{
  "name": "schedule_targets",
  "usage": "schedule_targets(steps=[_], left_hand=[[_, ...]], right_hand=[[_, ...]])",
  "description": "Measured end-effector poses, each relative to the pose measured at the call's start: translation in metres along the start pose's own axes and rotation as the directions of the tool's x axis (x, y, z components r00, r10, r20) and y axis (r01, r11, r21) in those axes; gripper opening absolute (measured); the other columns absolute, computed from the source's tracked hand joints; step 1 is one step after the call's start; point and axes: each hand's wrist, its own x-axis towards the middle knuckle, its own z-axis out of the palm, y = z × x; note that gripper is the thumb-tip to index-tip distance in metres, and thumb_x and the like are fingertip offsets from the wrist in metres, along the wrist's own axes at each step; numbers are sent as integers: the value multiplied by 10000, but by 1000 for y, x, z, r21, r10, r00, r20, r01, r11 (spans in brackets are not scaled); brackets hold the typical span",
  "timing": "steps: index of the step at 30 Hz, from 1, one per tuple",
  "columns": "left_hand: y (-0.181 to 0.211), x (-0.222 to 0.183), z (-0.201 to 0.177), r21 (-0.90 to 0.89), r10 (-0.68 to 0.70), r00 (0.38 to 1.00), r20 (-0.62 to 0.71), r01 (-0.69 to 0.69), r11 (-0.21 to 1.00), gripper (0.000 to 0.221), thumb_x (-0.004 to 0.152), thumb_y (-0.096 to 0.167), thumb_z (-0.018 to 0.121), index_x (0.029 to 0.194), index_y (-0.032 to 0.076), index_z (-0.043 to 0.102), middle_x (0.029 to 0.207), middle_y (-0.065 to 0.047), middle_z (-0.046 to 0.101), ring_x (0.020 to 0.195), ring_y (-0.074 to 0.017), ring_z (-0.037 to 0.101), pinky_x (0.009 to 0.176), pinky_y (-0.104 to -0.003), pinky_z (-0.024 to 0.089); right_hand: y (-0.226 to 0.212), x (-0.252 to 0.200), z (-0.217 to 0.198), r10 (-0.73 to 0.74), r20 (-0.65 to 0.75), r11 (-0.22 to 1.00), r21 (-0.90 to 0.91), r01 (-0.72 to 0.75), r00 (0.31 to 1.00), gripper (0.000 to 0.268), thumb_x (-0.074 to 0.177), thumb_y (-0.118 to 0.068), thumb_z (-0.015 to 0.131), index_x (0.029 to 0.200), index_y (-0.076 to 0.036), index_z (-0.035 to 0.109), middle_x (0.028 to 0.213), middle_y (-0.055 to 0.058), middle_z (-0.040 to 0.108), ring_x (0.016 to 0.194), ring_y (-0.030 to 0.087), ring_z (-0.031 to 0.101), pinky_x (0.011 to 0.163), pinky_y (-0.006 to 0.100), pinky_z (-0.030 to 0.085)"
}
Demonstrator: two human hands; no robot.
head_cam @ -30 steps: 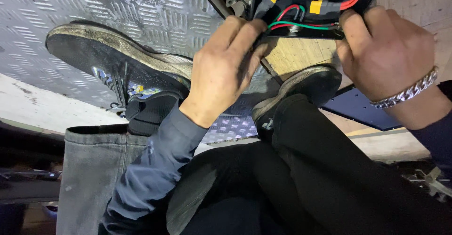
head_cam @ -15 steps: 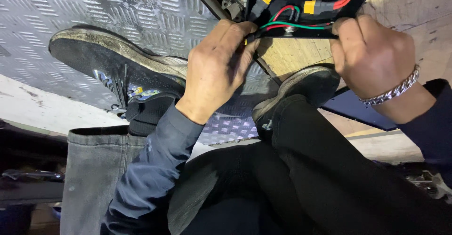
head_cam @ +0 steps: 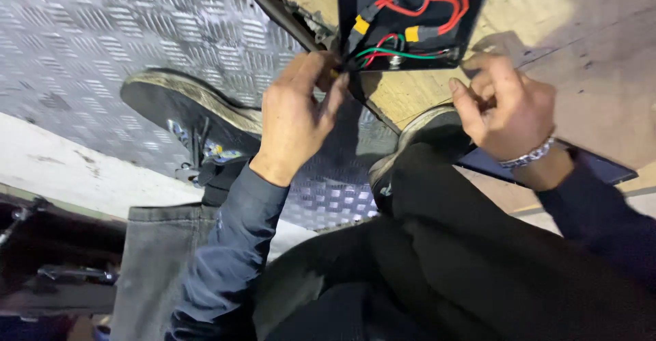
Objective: Repairing an electric vehicle battery by connecting internal wiring and installing the cover plate.
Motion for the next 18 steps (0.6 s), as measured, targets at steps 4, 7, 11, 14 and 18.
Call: schedule_targets(steps=[4, 7, 11, 14, 18], left_hand=[[11, -2, -1, 11, 8, 1000, -28, -8, 1000, 201, 962, 82, 673, 1151, 47, 615, 934, -90, 619, 834, -294, 645, 728, -402, 493], [32, 5, -8, -133, 66, 987, -145, -85, 987, 183, 890, 63, 767, 1042, 33, 671, 800, -147, 644, 730, -336, 711, 621, -405, 567], [30, 15, -27, 290, 110, 975, 194, -164, 943, 108, 881, 77, 647, 949, 80, 564, 896, -126, 592, 690, -396, 602, 493, -510, 442], [30, 12, -72, 419, 51, 950, 308, -183, 889, 164, 804, 77, 624, 967, 68, 602, 931, -172, 659, 774, -467, 641, 581, -582, 479], [47, -4, -138, 733, -277, 853, 443, -166, 660, 231, 925, 202, 595, 1120, 126, 695, 1061, -142, 744, 926, -431, 704, 710, -587, 573]], right_hand=[[-11, 7, 3, 70, -84, 973, 227, -50, 994, 300, 1038, -49, 817, 1241, 51, 621, 931, 131, 720, 813, 259, 697, 716, 373, 610], [-4, 16, 11, 39, -217, 935, 353, 41, 975, 369, 936, 99, 780, 1265, 103, 613, 933, 229, 695, 802, 397, 709, 609, 440, 565], [-9, 4, 2, 83, -15, 957, 280, -75, 996, 508, 980, -59, 681, 1459, -13, 519, 1037, 109, 597, 878, 249, 598, 752, 415, 509], [-33, -3, -11, 50, -143, 950, 311, -4, 988, 410, 1023, -29, 689, 1425, -38, 608, 1019, 99, 624, 824, 193, 589, 632, 317, 519], [-51, 6, 12, -320, -351, 915, 128, 383, 880, 318, 1094, -219, 619, 1351, -42, 683, 1316, 158, 693, 965, 227, 727, 857, 365, 622]])
